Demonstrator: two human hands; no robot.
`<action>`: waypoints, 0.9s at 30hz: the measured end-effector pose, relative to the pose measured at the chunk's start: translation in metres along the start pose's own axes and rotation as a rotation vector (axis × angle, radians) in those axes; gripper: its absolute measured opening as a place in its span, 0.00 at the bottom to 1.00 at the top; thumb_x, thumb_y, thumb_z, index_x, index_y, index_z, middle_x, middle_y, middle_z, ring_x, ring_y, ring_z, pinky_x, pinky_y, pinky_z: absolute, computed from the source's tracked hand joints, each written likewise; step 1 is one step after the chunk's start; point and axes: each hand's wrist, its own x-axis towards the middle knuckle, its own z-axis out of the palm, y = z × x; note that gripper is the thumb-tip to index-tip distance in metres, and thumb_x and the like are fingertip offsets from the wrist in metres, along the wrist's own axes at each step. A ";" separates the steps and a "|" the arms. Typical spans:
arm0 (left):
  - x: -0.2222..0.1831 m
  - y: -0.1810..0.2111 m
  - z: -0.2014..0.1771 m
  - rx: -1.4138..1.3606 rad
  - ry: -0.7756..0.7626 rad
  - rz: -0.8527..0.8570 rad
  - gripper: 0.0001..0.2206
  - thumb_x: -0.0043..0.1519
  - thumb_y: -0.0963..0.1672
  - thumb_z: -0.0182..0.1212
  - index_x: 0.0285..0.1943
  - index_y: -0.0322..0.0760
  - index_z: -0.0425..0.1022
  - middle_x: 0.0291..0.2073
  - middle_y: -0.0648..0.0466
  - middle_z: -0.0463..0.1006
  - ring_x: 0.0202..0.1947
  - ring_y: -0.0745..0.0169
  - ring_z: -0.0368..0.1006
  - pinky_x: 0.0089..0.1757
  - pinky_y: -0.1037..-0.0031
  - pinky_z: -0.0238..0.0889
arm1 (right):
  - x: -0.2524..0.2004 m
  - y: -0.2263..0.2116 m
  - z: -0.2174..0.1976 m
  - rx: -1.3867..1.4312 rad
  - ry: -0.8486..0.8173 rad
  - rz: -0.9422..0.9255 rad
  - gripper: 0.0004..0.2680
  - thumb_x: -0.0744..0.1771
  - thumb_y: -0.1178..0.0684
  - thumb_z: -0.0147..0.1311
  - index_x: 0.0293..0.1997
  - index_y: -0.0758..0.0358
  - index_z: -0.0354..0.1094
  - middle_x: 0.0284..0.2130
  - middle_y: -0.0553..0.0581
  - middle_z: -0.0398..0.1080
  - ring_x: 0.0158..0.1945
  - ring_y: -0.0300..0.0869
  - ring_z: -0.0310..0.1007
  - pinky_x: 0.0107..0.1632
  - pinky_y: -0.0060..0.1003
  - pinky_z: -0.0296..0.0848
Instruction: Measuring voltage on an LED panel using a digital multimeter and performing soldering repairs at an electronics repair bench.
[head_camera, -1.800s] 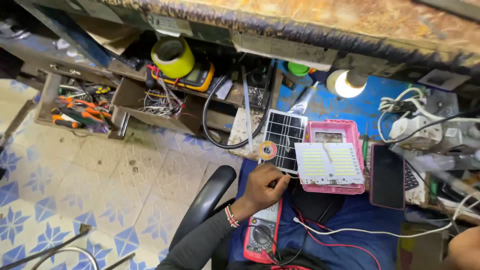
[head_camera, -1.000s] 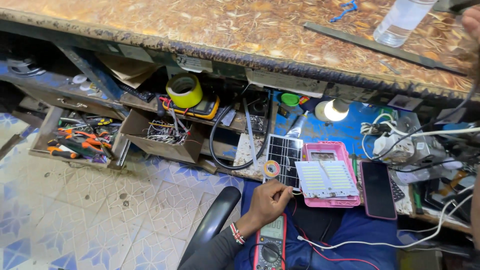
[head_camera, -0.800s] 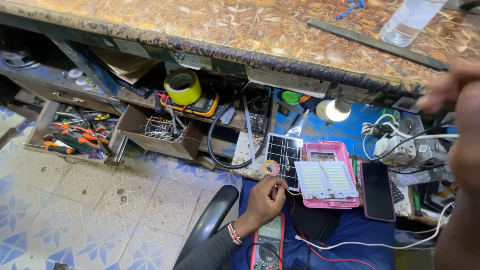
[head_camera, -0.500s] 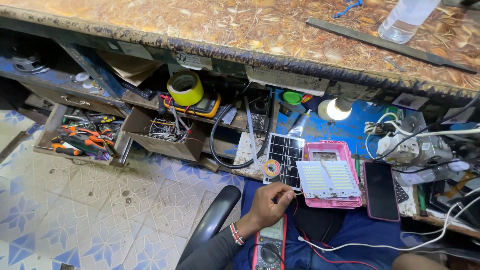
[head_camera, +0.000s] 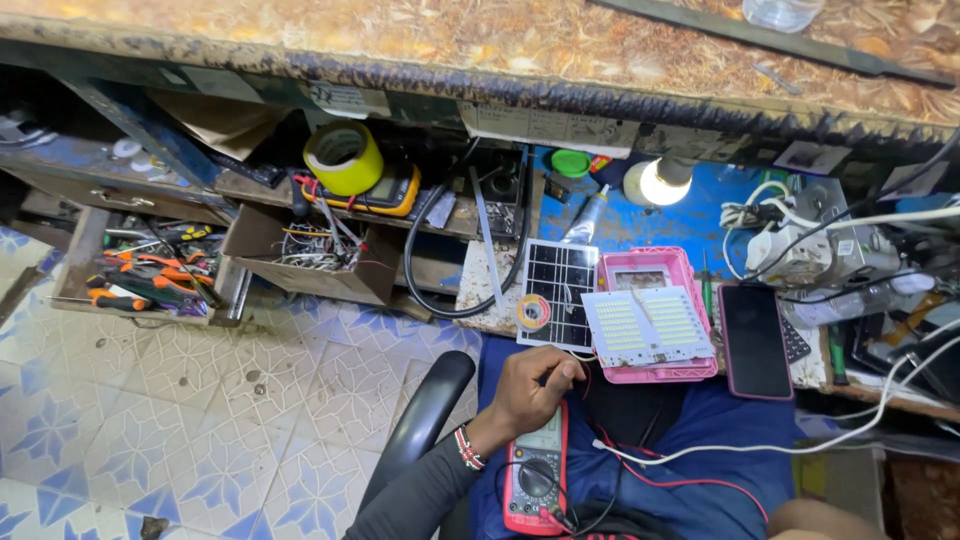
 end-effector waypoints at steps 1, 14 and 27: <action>0.002 0.002 0.000 -0.013 -0.010 -0.024 0.15 0.70 0.49 0.54 0.33 0.44 0.82 0.19 0.55 0.78 0.22 0.53 0.76 0.28 0.71 0.70 | 0.005 0.012 -0.002 0.018 -0.008 0.027 0.15 0.70 0.39 0.46 0.31 0.54 0.74 0.23 0.50 0.75 0.26 0.45 0.79 0.35 0.37 0.80; -0.005 0.001 -0.002 -0.004 -0.072 0.025 0.24 0.73 0.52 0.41 0.31 0.42 0.81 0.16 0.62 0.73 0.20 0.63 0.71 0.30 0.77 0.71 | -0.143 0.137 0.011 -0.563 -0.012 0.641 0.04 0.72 0.56 0.58 0.49 0.60 0.78 0.35 0.56 0.77 0.41 0.54 0.76 0.48 0.46 0.74; -0.003 -0.001 0.000 -0.030 -0.130 -0.088 0.20 0.72 0.49 0.47 0.33 0.39 0.81 0.16 0.59 0.71 0.18 0.62 0.69 0.27 0.76 0.70 | -0.138 0.189 0.072 -0.559 -0.336 0.566 0.07 0.72 0.49 0.55 0.43 0.56 0.78 0.30 0.57 0.70 0.40 0.55 0.72 0.44 0.50 0.70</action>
